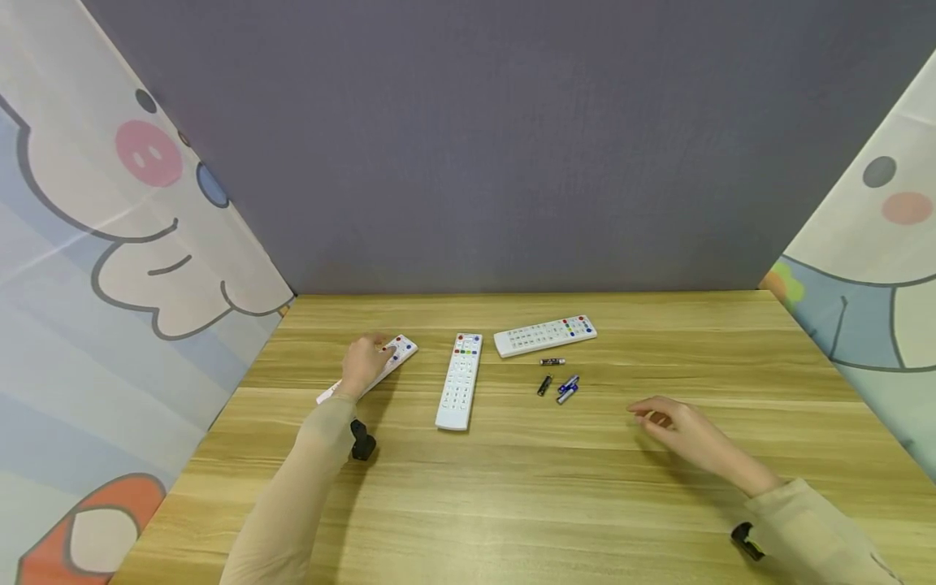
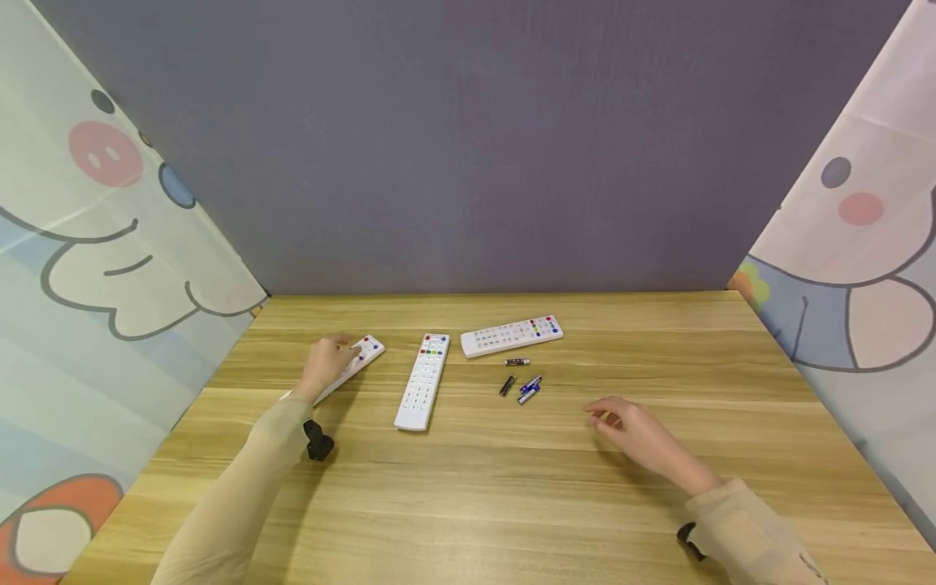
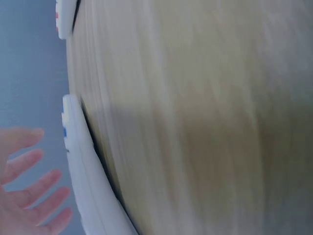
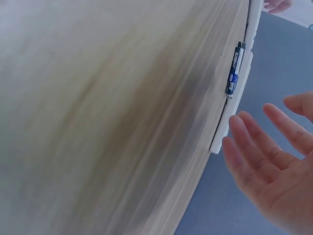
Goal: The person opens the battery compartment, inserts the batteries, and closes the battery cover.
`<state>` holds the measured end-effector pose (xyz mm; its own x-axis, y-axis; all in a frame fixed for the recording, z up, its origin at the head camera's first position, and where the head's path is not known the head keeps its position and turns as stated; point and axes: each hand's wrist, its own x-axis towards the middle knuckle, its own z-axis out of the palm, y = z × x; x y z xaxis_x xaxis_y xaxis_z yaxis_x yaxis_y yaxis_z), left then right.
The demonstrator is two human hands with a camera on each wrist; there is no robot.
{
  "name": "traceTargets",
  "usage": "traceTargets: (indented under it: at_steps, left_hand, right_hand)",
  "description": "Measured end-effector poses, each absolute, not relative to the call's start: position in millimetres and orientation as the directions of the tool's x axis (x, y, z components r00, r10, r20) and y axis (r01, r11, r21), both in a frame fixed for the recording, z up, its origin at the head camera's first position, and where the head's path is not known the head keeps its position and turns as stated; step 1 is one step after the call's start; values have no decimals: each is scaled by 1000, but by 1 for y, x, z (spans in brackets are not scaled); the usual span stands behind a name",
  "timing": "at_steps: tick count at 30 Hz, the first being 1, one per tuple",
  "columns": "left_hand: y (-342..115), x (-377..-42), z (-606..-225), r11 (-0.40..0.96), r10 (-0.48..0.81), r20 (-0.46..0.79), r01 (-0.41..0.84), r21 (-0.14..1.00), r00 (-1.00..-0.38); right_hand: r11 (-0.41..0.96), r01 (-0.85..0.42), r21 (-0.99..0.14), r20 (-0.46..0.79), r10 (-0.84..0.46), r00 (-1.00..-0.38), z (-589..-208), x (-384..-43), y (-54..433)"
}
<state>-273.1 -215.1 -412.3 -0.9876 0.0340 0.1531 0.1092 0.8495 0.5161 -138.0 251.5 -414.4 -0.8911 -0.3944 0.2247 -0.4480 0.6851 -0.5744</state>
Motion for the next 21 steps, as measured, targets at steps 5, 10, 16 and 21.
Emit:
traceTargets:
  at_steps: [5, 10, 16, 21]
  left_hand:
    - [-203, -272, -409, 804, 60, 214, 175, 569, -975]
    - [-188, -272, -408, 777, 92, 186, 188, 601, -978]
    - [-172, -273, -406, 743, 149, 106, 182, 644, -983]
    - [-157, -274, -406, 737, 226, 59, 210, 642, -972]
  right_hand:
    - [689, -441, -575, 215, -393, -894, -415, -139, 251]
    - [696, -431, -574, 204, -388, -899, -415, -140, 249]
    - [700, -419, -579, 191, -383, -904, -415, -140, 248]
    - [700, -417, -579, 187, -384, -904, -416, -141, 248]
